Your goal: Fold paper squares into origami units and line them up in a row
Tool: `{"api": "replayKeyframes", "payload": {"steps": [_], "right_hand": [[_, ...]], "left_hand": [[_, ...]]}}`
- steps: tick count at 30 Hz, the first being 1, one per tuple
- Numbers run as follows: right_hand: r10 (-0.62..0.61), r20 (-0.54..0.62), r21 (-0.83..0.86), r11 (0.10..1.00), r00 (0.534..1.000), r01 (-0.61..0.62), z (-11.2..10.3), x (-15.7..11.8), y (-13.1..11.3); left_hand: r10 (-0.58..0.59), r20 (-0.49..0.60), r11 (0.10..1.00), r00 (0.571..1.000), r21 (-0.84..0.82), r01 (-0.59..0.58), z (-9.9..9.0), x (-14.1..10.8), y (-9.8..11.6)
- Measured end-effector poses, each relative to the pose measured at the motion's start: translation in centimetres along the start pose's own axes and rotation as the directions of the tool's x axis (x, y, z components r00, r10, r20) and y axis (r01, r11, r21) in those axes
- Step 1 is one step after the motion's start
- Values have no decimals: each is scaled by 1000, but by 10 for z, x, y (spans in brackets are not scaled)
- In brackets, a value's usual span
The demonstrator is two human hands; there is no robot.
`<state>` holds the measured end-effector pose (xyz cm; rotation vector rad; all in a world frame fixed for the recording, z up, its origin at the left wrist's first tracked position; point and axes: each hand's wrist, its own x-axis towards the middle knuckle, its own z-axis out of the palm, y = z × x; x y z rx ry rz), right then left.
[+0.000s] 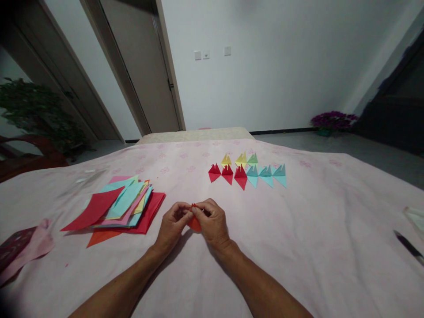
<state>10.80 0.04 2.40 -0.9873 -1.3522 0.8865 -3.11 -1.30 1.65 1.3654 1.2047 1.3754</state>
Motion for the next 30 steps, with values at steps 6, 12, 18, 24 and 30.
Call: {"api": "replayKeyframes", "payload": {"steps": [6, 12, 18, 24, 30], "right_hand": [[193, 54, 114, 973, 980, -198, -2, 6, -1], [227, 94, 169, 956, 969, -240, -4, 2, -7], [-41, 112, -78, 996, 993, 50, 2, -13, -11], [-153, 46, -192, 968, 987, 159, 7, -15, -6], [-165, -65, -209, 967, 984, 148, 4, -10, -3]], "left_hand": [[-77, 99, 997, 992, 17, 76, 1, -2, -3], [-159, -49, 927, 986, -352, 132, 0, 4, -7], [-177, -40, 816, 983, -564, 124, 1, 7, 2], [-169, 1, 819, 986, -555, 141, 0, 5, 1], [-150, -27, 899, 988, -420, 125, 1, 3, 0]]}}
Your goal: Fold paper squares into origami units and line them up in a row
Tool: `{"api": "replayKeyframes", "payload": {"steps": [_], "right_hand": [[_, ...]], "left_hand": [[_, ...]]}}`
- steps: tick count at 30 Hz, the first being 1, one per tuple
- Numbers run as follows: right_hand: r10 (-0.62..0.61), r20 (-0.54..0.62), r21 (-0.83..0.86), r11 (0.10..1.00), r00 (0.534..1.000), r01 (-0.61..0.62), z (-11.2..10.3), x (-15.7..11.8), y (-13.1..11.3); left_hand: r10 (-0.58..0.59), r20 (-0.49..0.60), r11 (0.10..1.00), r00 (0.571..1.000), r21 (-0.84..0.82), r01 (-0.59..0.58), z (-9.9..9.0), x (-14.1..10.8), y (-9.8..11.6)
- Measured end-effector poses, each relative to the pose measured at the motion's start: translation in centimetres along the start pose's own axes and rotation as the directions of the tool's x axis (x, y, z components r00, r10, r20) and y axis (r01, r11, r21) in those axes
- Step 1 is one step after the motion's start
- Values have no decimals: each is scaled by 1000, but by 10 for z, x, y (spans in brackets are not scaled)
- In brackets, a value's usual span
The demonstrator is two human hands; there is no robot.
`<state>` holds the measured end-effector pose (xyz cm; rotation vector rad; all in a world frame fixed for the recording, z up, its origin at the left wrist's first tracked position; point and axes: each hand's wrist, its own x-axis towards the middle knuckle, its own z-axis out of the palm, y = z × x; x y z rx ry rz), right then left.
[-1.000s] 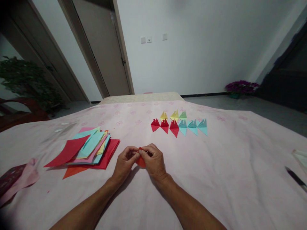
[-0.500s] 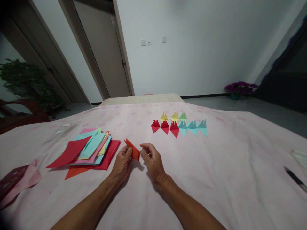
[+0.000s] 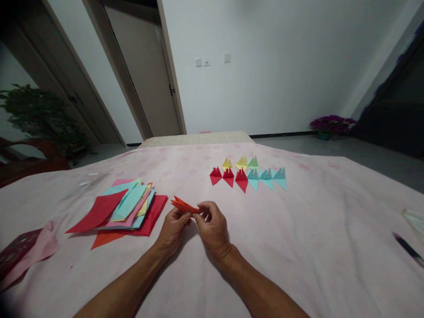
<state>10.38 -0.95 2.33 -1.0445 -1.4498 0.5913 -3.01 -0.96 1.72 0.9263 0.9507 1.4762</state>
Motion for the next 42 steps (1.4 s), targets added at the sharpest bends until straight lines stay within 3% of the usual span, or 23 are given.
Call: {"api": "replayKeyframes", "payload": {"steps": [5, 7, 14, 19, 21, 25, 28, 31, 33, 37, 42], "right_hand": [[-303, -66, -138, 947, 951, 292, -7, 6, -6], [-370, -57, -163, 920, 927, 357, -9, 7, -8], [-325, 6, -174, 931, 946, 321, -10, 6, -8], [-391, 165, -165, 894, 906, 416, -12, 1, -9], [-384, 178, -184, 892, 906, 414, -12, 0, -9], [-272, 162, -202, 932, 948, 302, -9, 1, -9], [-59, 121, -99, 993, 991, 72, -6, 4, -6], [215, 123, 119, 966, 969, -229, -2, 9, -3], [303, 161, 238, 911, 939, -335, 0, 11, -3], [360, 198, 335, 849, 912, -408, 2, 12, -2], [369, 198, 350, 838, 908, -418, 0, 12, 1]], "left_hand": [[32, -74, 999, 997, 32, -30, 0, 0, -1], [28, -83, 999, 996, 31, -26, 0, 0, -1], [16, -83, 999, 996, 29, -13, -2, 1, -2], [35, -58, 999, 998, 4, -35, -1, -1, -1], [31, -36, 1000, 999, -3, -31, 1, -2, 0], [45, -4, 997, 999, 55, -45, 3, -5, 3], [65, -25, 987, 998, 146, -60, 3, -7, 4], [60, -34, 985, 998, 164, -54, 2, -8, 4], [49, -27, 988, 998, 149, -44, 2, -7, 3], [50, 0, 990, 999, 135, -50, 2, -6, 5], [47, 21, 987, 999, 152, -50, 6, -7, 9]]}}
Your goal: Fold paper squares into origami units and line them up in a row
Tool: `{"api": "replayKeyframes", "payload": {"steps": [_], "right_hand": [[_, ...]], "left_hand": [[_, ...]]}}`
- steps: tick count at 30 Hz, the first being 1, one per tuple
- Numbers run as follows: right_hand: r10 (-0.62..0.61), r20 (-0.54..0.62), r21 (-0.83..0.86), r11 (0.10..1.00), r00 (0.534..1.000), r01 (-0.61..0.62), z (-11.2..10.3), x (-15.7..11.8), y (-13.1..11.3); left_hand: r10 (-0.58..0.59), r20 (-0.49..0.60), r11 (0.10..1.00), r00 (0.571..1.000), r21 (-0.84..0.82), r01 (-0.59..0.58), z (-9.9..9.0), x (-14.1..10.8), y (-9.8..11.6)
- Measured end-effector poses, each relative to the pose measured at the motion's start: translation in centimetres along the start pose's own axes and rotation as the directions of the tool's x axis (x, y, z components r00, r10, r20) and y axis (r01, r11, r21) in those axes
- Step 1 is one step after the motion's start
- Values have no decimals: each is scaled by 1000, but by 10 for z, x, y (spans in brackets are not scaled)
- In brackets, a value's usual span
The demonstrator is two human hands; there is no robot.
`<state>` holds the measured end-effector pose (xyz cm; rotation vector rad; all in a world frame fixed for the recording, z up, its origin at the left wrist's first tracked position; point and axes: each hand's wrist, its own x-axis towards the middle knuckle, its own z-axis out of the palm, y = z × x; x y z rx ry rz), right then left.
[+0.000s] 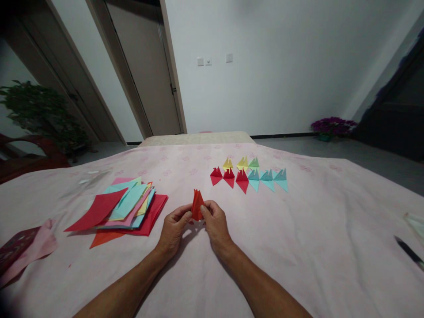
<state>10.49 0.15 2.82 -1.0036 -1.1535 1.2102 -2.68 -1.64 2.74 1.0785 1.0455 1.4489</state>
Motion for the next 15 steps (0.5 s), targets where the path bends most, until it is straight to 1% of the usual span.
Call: {"api": "replayKeyframes", "payload": {"steps": [7, 11, 15], "right_hand": [[26, 26, 45, 999, 999, -27, -1, 1, -2], [0, 12, -27, 1000, 1000, 1, 0, 0, 0], [-84, -6, -112, 990, 996, 83, 0, -3, 3]], "left_hand": [[21, -23, 998, 1000, 54, -19, 0, -1, -2], [15, -57, 999, 998, 35, -13, 1, -2, -2], [1, -84, 1000, 996, 23, 0, 2, -1, -4]]}}
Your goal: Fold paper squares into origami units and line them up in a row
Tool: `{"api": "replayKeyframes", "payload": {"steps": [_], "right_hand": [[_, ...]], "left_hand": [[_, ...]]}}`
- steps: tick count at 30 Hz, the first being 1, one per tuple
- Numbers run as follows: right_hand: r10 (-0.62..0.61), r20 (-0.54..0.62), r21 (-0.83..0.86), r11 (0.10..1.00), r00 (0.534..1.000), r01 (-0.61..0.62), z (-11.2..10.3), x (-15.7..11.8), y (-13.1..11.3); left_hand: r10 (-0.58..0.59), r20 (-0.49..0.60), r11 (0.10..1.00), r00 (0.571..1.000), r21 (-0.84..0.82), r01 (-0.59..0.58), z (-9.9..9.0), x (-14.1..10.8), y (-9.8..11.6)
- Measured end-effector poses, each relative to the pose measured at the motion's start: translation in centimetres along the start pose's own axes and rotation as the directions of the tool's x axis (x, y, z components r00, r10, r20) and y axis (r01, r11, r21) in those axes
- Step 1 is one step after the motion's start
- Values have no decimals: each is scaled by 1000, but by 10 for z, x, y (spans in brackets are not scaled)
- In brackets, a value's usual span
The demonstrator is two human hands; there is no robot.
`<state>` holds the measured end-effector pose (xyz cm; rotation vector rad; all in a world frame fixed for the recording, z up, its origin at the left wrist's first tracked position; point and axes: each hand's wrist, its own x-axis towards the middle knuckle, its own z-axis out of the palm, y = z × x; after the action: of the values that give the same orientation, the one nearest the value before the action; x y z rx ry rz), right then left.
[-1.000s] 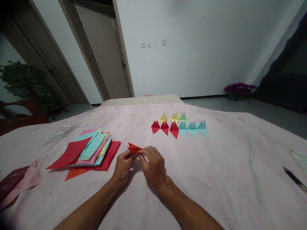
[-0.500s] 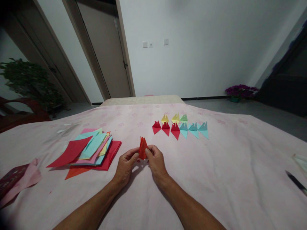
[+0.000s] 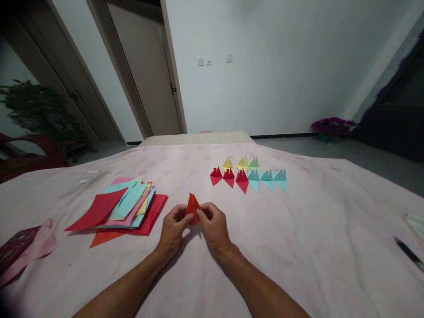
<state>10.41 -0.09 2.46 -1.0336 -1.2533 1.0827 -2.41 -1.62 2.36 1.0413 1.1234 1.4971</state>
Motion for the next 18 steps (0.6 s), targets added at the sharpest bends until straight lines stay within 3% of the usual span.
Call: {"api": "replayKeyframes", "payload": {"steps": [3, 9, 15, 18], "right_hand": [[-31, 13, -26, 999, 999, 32, -1, -3, -1], [-41, 155, 9, 999, 987, 41, -3, -6, -8], [2, 98, 17, 1000, 995, -4, 0, -3, -1], [13, 108, 49, 999, 994, -18, 0, -2, 1]], "left_hand": [[4, -8, 1000, 1000, 23, -4, -1, 1, -3], [33, -29, 998, 999, 46, -32, -2, 0, -1], [96, 31, 995, 995, 5, -96, -3, -1, 3], [80, 87, 996, 993, -56, -75, -4, 0, 3]]}}
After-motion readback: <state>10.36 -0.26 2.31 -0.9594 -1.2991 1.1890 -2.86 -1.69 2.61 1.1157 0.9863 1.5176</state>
